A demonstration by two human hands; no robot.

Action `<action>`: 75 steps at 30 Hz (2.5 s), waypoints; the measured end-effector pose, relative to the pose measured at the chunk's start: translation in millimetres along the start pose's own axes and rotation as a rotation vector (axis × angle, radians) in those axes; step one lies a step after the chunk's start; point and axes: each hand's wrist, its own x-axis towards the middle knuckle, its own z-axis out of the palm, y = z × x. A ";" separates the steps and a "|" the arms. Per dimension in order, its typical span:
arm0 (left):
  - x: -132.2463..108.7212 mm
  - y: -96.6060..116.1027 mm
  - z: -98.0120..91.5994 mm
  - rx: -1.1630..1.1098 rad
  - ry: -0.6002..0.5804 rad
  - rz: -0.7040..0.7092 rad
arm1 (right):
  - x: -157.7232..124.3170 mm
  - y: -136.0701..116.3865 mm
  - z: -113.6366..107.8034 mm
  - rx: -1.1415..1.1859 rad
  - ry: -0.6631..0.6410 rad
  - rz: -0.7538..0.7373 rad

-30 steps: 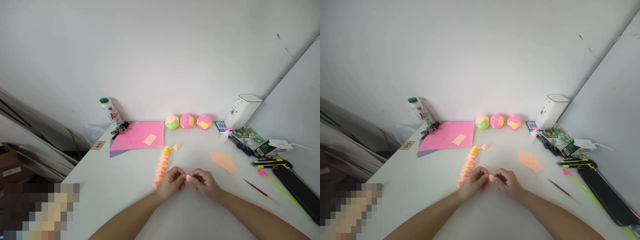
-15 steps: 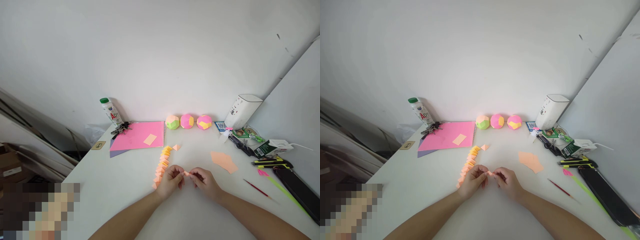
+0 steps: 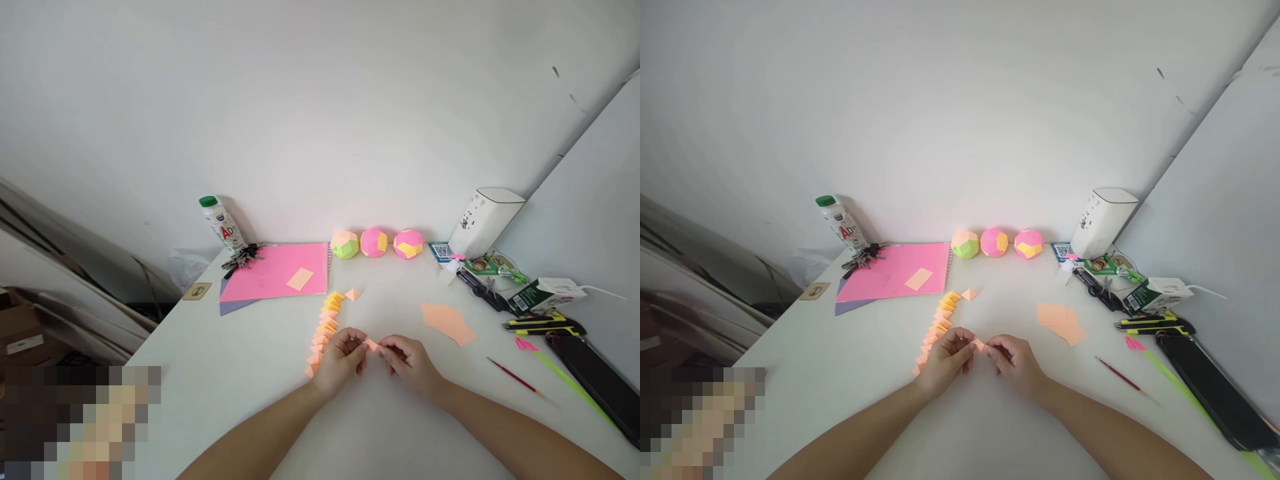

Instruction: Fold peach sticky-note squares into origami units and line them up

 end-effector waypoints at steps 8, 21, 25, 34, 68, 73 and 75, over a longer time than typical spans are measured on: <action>-4.8 -5.4 2.5 0.274 -0.009 0.074 | -0.8 -0.9 -1.2 0.084 0.012 0.060; -18.1 -6.5 -4.5 1.411 -0.552 0.515 | 8.8 0.9 -4.2 0.108 0.228 0.026; -17.2 -4.3 -5.5 1.437 -0.580 0.492 | 14.6 1.8 -4.1 0.088 0.206 0.135; -15.8 -0.7 -3.0 1.415 -0.587 0.479 | 58.1 3.8 -4.6 0.005 0.067 0.314; -17.8 -1.8 -4.6 1.379 -0.553 0.531 | 42.9 -17.3 -33.7 -0.714 0.126 0.109; -17.9 -0.2 -4.8 1.357 -0.557 0.522 | 20.3 -15.6 -77.4 -1.159 0.148 0.304; -18.0 0.9 -5.0 1.347 -0.562 0.520 | 20.3 -13.5 -81.4 -1.252 0.113 0.331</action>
